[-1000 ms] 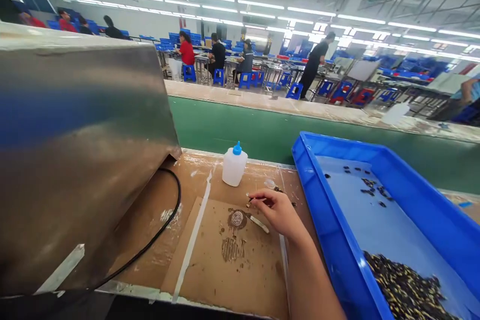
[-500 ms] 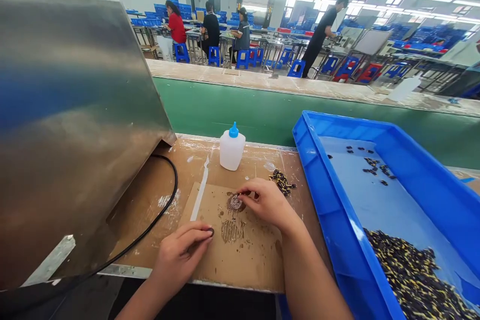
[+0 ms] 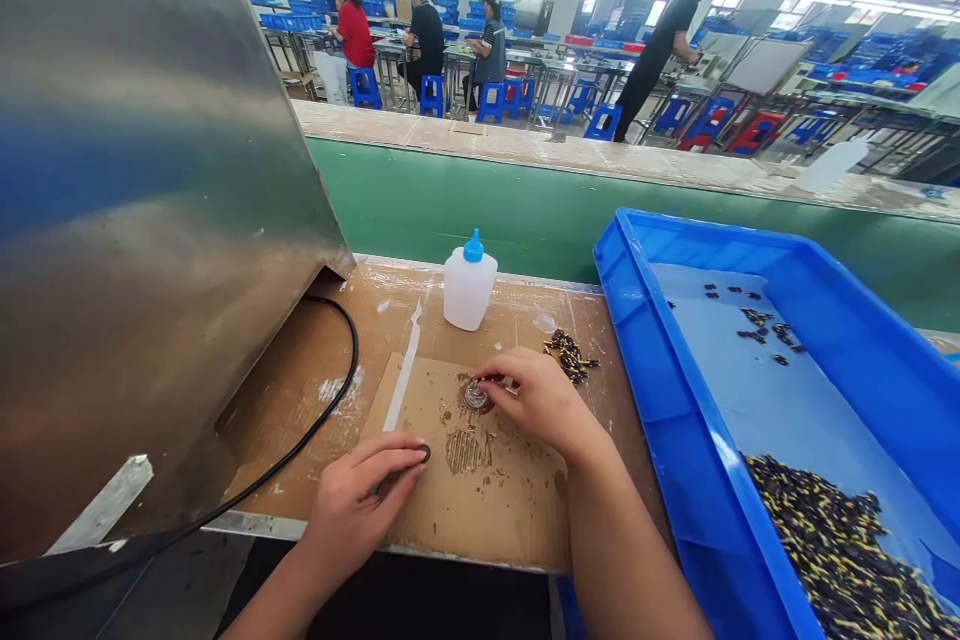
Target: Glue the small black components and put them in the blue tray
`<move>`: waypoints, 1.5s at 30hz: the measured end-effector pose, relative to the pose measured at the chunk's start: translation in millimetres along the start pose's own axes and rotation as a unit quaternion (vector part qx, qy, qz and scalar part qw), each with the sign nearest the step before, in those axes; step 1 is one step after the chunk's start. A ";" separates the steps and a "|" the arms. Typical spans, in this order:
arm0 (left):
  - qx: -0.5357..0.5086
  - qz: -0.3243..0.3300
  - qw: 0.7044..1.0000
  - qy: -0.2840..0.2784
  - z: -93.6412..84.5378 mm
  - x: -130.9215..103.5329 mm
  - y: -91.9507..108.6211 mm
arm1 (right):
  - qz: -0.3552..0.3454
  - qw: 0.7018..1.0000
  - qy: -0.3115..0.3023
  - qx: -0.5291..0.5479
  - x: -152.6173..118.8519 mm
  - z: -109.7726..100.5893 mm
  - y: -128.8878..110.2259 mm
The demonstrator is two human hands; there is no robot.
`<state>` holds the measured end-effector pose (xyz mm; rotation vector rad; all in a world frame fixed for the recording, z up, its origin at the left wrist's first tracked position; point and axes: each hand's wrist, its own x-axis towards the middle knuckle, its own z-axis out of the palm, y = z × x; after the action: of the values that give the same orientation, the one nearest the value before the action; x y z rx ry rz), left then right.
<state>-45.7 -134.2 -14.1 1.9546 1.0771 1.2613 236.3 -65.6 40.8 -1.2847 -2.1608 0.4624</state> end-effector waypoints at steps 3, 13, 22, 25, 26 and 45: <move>-0.007 -0.008 1.000 0.005 -1.4 -1.3 1.6 | -0.003 1.000 0.011 0.005 0.1 -1.5 -1.4; -0.428 -0.327 0.831 0.140 10.8 24.6 20.8 | 0.084 0.990 0.109 0.027 0.8 -1.1 -11.7; -0.638 -0.401 0.636 0.168 18.3 60.9 35.3 | 0.053 0.975 0.153 0.151 -2.6 -1.5 -21.0; -0.647 -0.403 0.623 0.173 23.9 63.5 35.3 | 0.041 0.955 0.176 0.235 -5.1 5.4 -29.6; -0.644 -0.404 0.626 0.174 26.1 63.6 35.0 | 0.032 0.947 0.181 0.263 -5.8 9.5 -33.3; -0.648 -0.377 0.636 0.182 37.1 57.0 20.3 | -0.156 0.957 0.201 0.139 -0.1 35.7 -67.5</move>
<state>8.1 -97.1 13.6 0.0919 0.6055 1.2777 167.8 -98.0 50.9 -0.7845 -1.8299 0.3265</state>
